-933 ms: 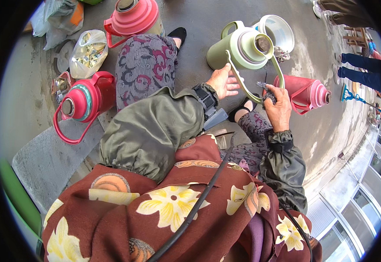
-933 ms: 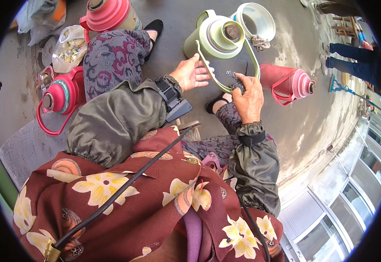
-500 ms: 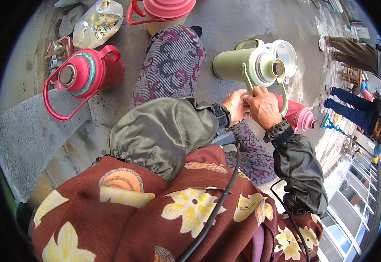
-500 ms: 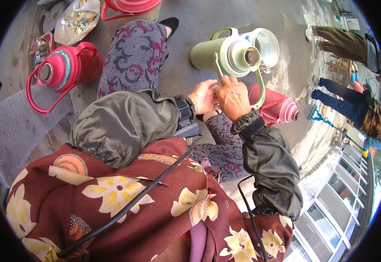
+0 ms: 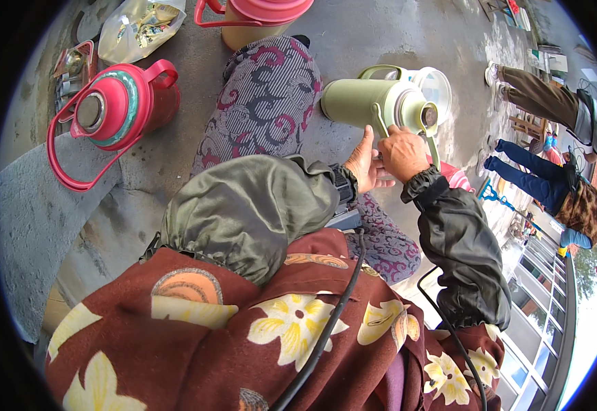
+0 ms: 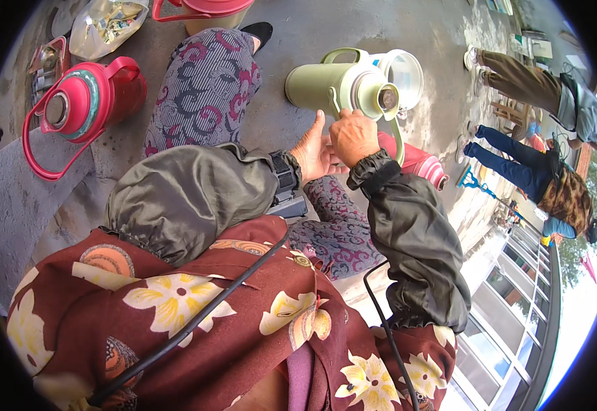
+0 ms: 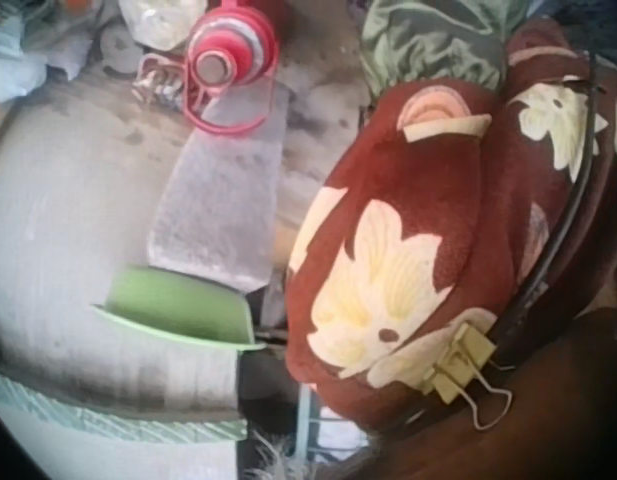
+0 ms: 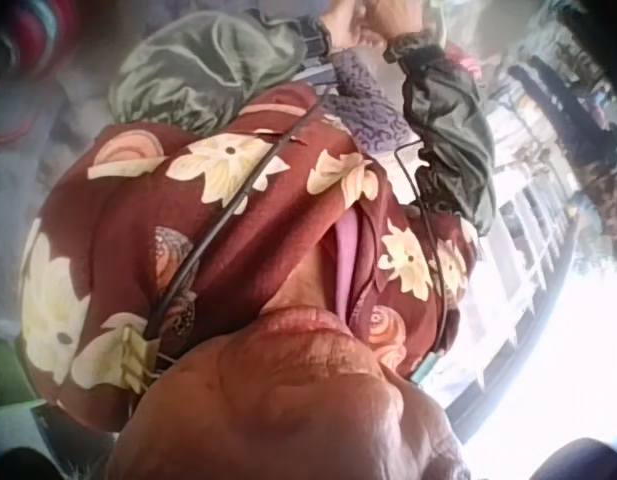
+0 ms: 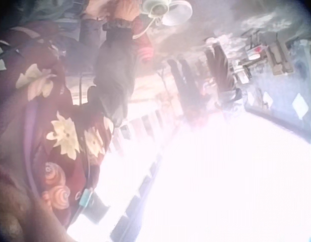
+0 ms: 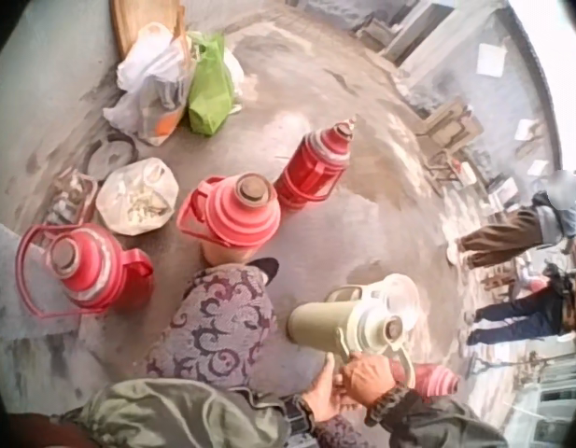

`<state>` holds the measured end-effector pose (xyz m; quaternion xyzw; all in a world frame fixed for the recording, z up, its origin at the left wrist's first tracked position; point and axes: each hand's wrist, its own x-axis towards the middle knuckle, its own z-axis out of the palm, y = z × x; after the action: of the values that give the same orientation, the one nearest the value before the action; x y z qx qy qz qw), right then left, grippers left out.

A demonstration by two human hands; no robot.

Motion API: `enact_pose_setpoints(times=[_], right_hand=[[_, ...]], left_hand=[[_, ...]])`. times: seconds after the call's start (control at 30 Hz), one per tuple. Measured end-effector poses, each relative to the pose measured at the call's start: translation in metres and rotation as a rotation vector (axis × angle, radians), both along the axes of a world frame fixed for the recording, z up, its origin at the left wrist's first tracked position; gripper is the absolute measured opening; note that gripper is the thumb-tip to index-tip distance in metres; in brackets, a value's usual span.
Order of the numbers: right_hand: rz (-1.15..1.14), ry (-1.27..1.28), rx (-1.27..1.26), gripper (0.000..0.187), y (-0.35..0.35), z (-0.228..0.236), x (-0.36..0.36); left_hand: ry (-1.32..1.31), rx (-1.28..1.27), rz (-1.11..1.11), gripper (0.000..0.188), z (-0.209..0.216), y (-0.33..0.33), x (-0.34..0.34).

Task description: The person cleans a light green thermos by scrubbing its interior and rim with a steel wool pad and a cloth. They repeatedly dip the pad into a bucket of water, wipe the thermos opening, and rinse the pad. The thermos is handled one at a time while other thermoses sit nearby.

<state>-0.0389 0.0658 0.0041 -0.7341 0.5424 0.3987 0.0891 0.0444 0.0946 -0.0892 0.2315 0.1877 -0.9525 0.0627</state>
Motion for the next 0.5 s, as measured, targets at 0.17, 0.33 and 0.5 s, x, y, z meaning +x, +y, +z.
enact_pose_setpoints(times=[0.17, 0.33, 0.5], right_hand=[[-0.062, 0.011, -0.123, 0.015, -0.048, -0.035, 0.005], [-0.323, -0.441, -0.45, 0.018, 0.01, 0.024, -0.034], [-0.632, -0.221, -0.33, 0.025, 0.081, 0.016, -0.097]], left_hand=[[-0.007, -0.001, 0.044, 0.092, 0.003, -0.001, -0.001], [-0.115, -0.246, -0.083, 0.047, -0.004, 0.003, -0.008], [-0.295, -0.389, -0.322, 0.032, -0.018, 0.011, -0.018]])
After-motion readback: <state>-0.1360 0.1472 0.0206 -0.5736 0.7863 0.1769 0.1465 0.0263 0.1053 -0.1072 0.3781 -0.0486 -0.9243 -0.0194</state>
